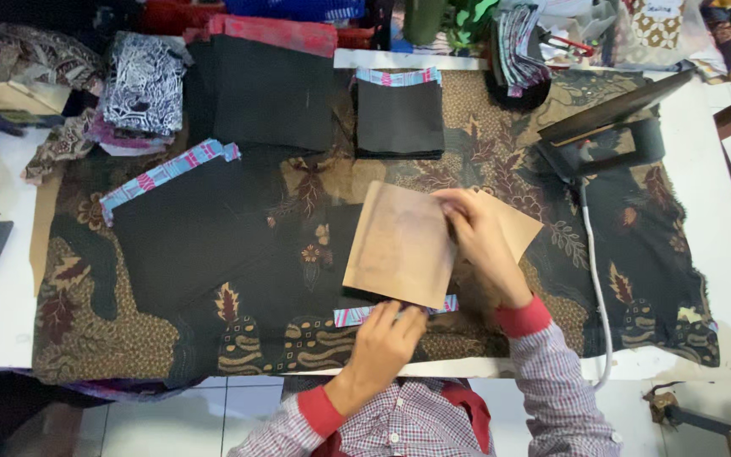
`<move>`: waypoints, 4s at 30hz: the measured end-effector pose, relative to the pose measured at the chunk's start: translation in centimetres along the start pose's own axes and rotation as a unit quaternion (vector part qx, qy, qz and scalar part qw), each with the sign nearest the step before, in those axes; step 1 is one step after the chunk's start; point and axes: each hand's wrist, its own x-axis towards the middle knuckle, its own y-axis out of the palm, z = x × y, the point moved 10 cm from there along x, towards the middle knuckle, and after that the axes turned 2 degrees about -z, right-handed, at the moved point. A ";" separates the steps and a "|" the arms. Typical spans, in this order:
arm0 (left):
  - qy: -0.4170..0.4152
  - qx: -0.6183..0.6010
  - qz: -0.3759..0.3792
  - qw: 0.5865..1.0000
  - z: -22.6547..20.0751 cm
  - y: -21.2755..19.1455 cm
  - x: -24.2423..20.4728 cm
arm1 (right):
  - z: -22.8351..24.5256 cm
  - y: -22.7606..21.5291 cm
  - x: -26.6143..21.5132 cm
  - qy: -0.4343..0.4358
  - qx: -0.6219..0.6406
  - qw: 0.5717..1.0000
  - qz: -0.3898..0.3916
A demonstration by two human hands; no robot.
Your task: The person irons small black fabric pieces using a brown paper sheet as a protective layer. They repeatedly place the paper, press with an iron, remove the paper, and stack the finished pieces.
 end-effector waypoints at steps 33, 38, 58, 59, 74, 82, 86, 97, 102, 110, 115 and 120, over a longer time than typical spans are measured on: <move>-0.147 -0.079 0.254 0.953 15.6 -0.8 -0.8 | -0.8 0.9 -10.5 -0.073 -0.333 0.937 0.078; -0.138 -0.086 0.244 0.956 15.4 -1.0 -0.8 | -0.9 1.5 -10.7 -0.094 -0.367 0.923 0.069; -0.135 -0.094 0.241 0.956 15.3 -1.1 -1.0 | -1.3 1.4 -10.6 -0.017 -0.233 0.957 0.172; -0.135 -0.093 0.244 0.956 15.3 -1.0 -1.1 | -1.3 1.3 -10.5 -0.013 -0.228 0.958 0.174; -0.127 -0.110 0.226 0.959 15.8 -1.2 -1.5 | -0.8 2.0 -9.7 -0.034 -0.249 0.953 0.166; -0.148 -0.126 0.232 0.953 15.9 -1.2 -1.7 | -0.8 2.1 -9.5 -0.026 -0.247 0.955 0.163; -0.155 -0.129 0.235 0.951 15.8 -1.3 -1.5 | -0.8 2.1 -9.4 -0.020 -0.242 0.957 0.161; -0.154 -0.130 0.247 0.948 15.7 -1.2 -0.9 | -1.2 2.1 -9.4 -0.008 -0.236 0.958 0.163; -0.140 -0.122 0.247 0.951 15.8 -1.0 -1.2 | -1.3 2.2 -9.4 -0.006 -0.223 0.961 0.166; -0.148 -0.120 0.229 0.955 16.0 -0.8 -1.0 | -1.5 2.0 -9.4 0.005 -0.206 0.965 0.164; -0.161 -0.100 0.249 0.950 16.4 -0.1 -0.8 | -1.4 2.1 -9.4 0.006 -0.210 0.964 0.165; -0.152 -0.106 0.234 0.954 16.3 -0.4 -0.9 | -1.4 2.2 -9.5 0.008 -0.205 0.964 0.167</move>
